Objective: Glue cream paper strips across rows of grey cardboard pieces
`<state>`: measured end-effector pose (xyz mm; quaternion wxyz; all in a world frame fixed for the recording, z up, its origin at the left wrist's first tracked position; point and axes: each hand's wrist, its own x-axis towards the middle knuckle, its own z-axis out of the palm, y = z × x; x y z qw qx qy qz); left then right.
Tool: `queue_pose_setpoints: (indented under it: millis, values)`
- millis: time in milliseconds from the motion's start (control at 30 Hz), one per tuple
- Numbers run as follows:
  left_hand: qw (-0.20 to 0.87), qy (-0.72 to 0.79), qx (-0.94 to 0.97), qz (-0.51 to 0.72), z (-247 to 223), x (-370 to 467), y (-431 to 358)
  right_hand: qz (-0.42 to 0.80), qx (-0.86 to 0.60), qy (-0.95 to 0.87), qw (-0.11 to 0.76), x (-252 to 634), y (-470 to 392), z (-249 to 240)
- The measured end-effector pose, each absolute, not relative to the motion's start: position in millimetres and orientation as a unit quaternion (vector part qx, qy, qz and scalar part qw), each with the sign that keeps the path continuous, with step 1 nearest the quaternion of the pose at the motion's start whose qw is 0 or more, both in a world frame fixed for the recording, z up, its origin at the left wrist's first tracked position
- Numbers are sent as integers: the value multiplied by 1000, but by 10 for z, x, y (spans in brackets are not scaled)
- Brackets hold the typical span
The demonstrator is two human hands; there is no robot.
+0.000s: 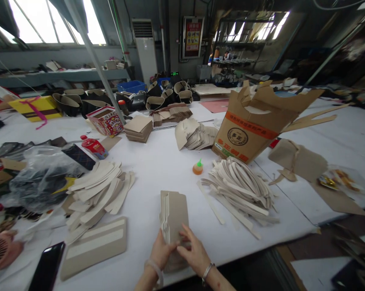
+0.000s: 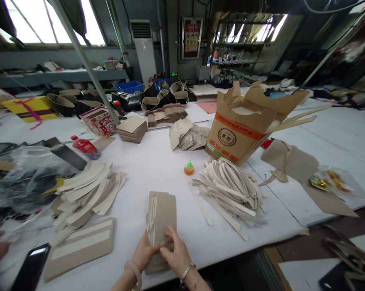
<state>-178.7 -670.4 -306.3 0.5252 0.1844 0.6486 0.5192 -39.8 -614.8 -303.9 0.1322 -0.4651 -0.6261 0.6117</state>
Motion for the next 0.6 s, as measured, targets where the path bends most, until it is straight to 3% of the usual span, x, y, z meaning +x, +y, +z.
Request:
queue_pose_setpoints:
  millis: [167,333,500,600]
  values:
    - [606,574,69,547,-2970,-1821,-6842,567,-587,-537,215,-335,-6137,-3206]
    - [691,449,46,564,-2841,-1642,-7025,768,-513,-340,175,-225,-6284,-3037]
    - [622,562,71,541,-3259,-1329,-7252,804,-511,-285,112,-76,-6522,-3129]
    - [554,628,85,540,-3094,-1141,-7131,781,-518,-342,66,-23,-6342,-2923]
